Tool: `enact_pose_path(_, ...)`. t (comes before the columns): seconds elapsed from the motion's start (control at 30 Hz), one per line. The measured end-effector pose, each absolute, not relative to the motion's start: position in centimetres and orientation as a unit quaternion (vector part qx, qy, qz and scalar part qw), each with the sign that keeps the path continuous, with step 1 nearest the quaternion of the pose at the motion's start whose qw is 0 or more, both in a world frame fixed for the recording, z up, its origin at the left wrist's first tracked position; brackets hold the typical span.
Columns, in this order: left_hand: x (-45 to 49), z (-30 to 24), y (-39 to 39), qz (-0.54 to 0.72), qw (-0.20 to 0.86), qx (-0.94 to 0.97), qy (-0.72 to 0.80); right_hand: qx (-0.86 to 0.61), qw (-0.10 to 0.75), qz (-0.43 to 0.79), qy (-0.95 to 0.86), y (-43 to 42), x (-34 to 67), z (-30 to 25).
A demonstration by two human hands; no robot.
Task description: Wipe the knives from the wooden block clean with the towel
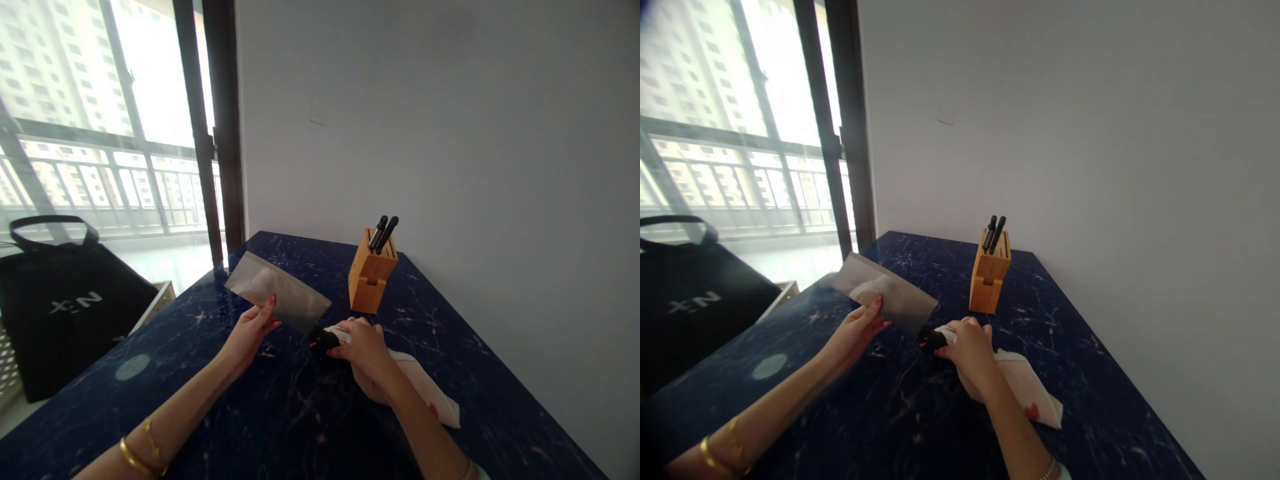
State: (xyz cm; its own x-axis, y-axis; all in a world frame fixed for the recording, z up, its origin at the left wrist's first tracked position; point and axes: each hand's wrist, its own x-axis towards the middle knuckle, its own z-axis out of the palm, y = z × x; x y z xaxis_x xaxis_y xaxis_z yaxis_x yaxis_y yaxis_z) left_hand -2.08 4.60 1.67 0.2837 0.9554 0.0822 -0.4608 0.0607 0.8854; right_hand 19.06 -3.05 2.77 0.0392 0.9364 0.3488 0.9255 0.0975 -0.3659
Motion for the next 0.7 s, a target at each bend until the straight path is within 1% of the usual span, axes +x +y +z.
enact_pose_path(0.1, -1.9, 1.7, 4.3, 0.512, 0.703, 0.420, 0.260, -0.685, 0.279, 0.030, -0.672, -2.9, 19.4, 2.6)
enact_pose_path(0.2, -2.0, 1.5, 4.4, 0.534, 0.698, 0.397, 0.264, -0.705, 0.296, 0.079, -0.640, -3.0, 19.3, 3.0)
enact_pose_path(0.27, -2.0, 1.4, 4.5, 0.552, 0.690, 0.383, 0.269, -0.705, 0.321, 0.120, -0.620, -3.2, 19.4, 3.6)
enact_pose_path(0.37, -2.0, 1.5, 4.4, 0.565, 0.680, 0.372, 0.281, -0.689, 0.381, 0.182, -0.589, -3.3, 19.6, 4.5)
enact_pose_path(0.43, -1.9, 1.8, 4.3, 0.574, 0.672, 0.369, 0.289, -0.687, 0.415, 0.178, -0.569, -3.4, 19.6, 5.0)
enact_pose_path(0.5, -1.8, 2.0, 4.0, 0.582, 0.663, 0.373, 0.286, -0.690, 0.439, 0.148, -0.556, -3.3, 19.4, 5.2)
enact_pose_path(0.7, -1.5, 2.5, 3.1, 0.584, 0.654, 0.391, 0.280, -0.650, 0.460, 0.081, -0.600, -3.4, 16.7, 4.2)
